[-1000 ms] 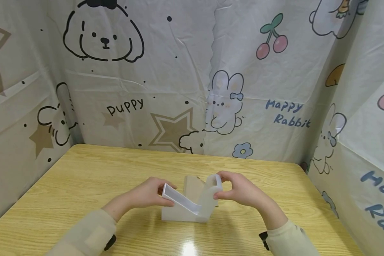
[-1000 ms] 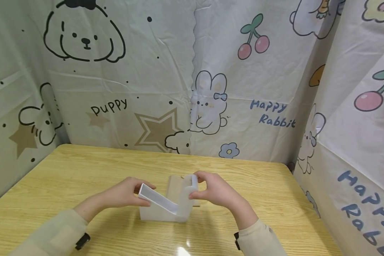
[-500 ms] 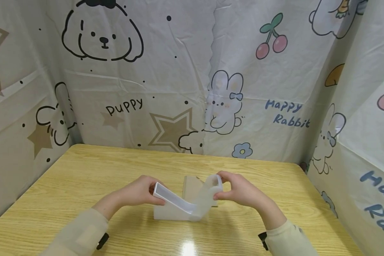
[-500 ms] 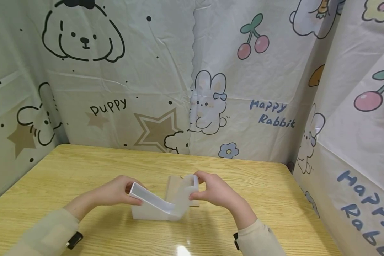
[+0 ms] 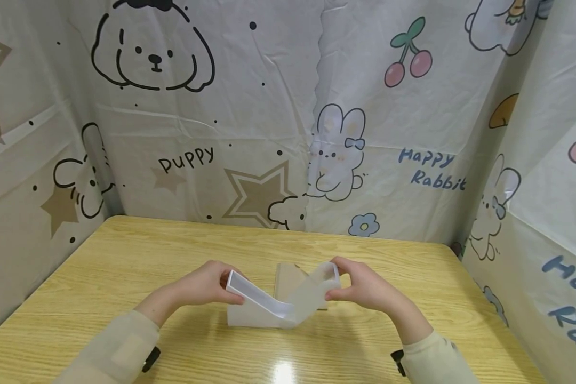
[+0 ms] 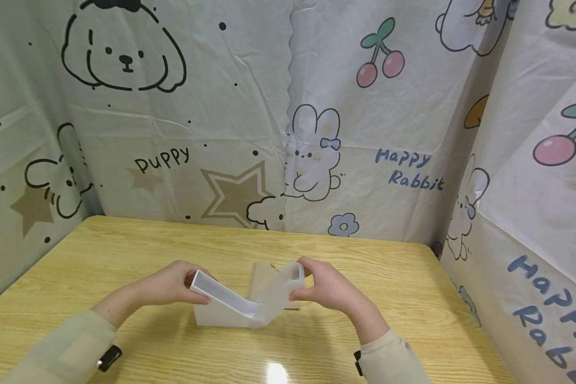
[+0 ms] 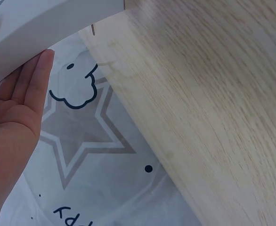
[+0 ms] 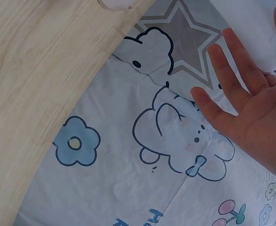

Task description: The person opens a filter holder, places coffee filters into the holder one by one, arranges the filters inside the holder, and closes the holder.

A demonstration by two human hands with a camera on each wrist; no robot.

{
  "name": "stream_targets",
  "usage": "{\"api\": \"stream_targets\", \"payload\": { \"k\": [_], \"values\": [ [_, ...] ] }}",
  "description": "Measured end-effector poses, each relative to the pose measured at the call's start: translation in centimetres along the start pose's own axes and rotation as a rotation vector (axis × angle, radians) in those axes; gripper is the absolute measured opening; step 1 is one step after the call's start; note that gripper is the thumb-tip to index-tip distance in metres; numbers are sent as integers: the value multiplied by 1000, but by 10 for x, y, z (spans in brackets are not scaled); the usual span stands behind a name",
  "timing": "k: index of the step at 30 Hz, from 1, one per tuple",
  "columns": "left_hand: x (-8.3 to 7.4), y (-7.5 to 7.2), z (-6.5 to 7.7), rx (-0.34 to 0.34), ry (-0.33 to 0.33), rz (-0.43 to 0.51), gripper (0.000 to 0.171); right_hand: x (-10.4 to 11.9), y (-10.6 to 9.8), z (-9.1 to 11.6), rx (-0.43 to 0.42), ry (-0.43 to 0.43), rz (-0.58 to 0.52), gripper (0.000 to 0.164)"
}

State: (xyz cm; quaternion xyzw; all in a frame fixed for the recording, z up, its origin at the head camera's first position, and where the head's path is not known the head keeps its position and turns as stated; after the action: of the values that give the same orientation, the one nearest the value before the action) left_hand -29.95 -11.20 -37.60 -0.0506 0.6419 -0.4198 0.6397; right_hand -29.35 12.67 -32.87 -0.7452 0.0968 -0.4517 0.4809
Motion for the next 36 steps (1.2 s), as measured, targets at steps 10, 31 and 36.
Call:
{"api": "stream_targets", "payload": {
  "k": [10, 31, 36],
  "values": [
    [2, -1, -1, 15, -3, 19, 36, -7, 1, 2, -2, 1, -4, 39],
    [3, -2, 0, 5, -10, 5, 37, -32, 5, 16, -8, 49, -42, 44],
    [4, -3, 0, 12, -8, 18, 36, -35, 7, 17, -4, 34, -89, 45]
  ]
}}
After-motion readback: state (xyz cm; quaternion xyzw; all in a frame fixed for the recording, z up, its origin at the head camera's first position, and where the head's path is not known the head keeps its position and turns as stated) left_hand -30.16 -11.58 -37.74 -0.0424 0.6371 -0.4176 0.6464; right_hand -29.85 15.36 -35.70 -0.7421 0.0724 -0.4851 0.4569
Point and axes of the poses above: each hand's wrist, its own z-axis away from the middle knuckle, its own y-axis out of the palm, x = y × z, the point moved 9 cm from there along -z, towards the middle knuckle, and after that the axes turned 11 degrees about -y, right-handed, at the moved point
